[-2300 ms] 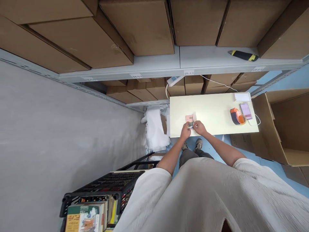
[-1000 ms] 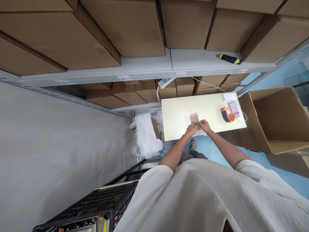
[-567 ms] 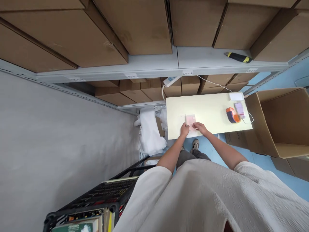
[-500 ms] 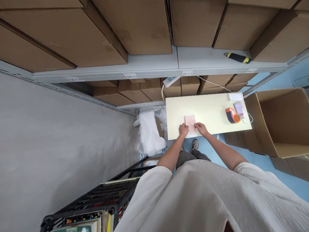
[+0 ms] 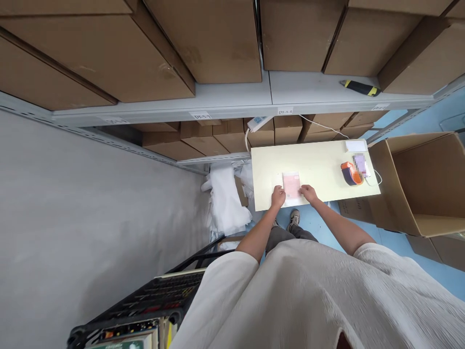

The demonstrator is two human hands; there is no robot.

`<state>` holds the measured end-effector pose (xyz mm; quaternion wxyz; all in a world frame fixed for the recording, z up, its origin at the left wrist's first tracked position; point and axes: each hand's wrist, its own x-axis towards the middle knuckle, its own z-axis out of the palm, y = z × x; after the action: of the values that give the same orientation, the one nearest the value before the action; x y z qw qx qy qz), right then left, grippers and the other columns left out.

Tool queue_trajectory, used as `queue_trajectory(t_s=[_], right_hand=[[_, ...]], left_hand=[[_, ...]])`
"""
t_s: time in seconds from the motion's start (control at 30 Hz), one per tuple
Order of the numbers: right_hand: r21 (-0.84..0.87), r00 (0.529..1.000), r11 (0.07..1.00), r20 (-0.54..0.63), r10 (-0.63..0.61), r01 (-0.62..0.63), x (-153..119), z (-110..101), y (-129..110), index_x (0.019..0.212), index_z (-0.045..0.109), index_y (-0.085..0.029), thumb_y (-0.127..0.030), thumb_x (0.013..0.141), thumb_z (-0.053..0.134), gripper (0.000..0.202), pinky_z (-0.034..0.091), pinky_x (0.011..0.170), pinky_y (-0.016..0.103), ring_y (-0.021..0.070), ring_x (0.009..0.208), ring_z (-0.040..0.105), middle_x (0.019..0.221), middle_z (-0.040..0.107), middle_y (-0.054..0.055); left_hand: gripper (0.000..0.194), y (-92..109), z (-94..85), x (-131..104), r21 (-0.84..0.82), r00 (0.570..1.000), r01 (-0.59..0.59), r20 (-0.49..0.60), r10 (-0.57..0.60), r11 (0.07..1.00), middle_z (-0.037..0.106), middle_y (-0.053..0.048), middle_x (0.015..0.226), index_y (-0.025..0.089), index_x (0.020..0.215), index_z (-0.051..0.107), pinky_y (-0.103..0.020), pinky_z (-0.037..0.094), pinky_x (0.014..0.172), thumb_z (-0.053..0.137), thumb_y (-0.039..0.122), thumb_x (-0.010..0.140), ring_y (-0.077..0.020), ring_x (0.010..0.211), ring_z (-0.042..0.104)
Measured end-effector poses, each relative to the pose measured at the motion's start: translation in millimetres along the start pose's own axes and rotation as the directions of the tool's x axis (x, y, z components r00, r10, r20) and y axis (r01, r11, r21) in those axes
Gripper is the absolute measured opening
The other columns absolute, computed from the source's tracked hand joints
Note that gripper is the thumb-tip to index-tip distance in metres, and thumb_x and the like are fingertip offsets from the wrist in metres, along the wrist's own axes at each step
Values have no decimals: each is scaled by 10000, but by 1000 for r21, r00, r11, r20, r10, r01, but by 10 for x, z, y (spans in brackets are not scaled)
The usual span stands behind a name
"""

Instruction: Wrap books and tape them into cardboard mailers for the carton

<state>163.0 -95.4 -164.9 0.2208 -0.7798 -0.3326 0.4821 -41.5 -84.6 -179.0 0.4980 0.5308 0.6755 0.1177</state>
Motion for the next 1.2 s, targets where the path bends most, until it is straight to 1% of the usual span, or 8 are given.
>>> queue_trajectory(t_s=[0.23,0.33,0.47,0.57,0.73,0.93,1.07,1.2], right_hand=[[4,999,1000,-54,1,-1,60,-140,-101,921,698,-221,-440,793,632,263,551,756,313,223,881,689,895,753,45],[33,992,998,-113,-52,56,31,-130,-206,899,704,-230,-486,836,598,284,544,771,321,219,882,678,916,752,44],[154,994,983,23,-108,104,-38,48,-330,956,747,-227,-531,893,586,349,558,782,327,216,859,702,871,747,40],[174,989,979,83,-123,107,-52,224,-337,1024,763,-229,-480,877,627,321,579,804,335,221,892,728,942,782,50],[-24,997,997,46,-68,69,37,411,-228,966,756,-243,-333,811,629,219,605,964,406,255,991,756,981,802,40],[-178,998,982,17,-56,58,128,494,-168,1032,805,-232,-252,785,661,287,570,1094,429,301,1173,757,1160,828,85],[-234,998,971,4,-55,55,133,543,-198,1086,807,-232,-222,773,669,342,573,1085,422,304,1178,757,1158,832,85],[-270,998,962,-26,-51,42,106,599,-258,1031,762,-234,-197,768,673,281,571,1056,397,292,1148,755,1120,824,81]], left_hand=[[355,95,99,87,-434,988,12,143,56,901,801,-113,1339,203,1237,703,-387,558,1159,599,71,924,-228,1342,729],[234,82,92,94,-507,996,2,82,46,862,811,-102,1266,210,1095,723,-407,554,1158,649,92,908,-251,1304,738],[84,8,-50,76,-565,999,-10,-41,-16,825,804,-69,1076,229,1026,705,-405,598,1052,697,209,944,-232,1066,782],[127,-58,-198,50,-616,996,2,-67,-54,788,787,-54,1002,230,1092,687,-354,612,946,683,315,998,-194,938,780],[291,-179,-365,15,-521,989,43,-102,-112,852,798,-51,1006,222,1282,651,-359,601,964,678,317,1008,-212,969,782],[502,-289,-425,57,-347,979,163,-57,-194,924,801,-111,1290,204,1464,577,-354,579,1044,664,187,970,-237,1148,783],[490,-317,-446,79,-274,983,152,-57,-174,950,763,-131,1396,212,1436,598,-350,568,1071,673,169,953,-244,1252,757],[462,-337,-459,41,-252,991,123,-24,-133,960,775,-117,1345,224,1386,612,-349,567,1065,683,160,934,-242,1224,763]])
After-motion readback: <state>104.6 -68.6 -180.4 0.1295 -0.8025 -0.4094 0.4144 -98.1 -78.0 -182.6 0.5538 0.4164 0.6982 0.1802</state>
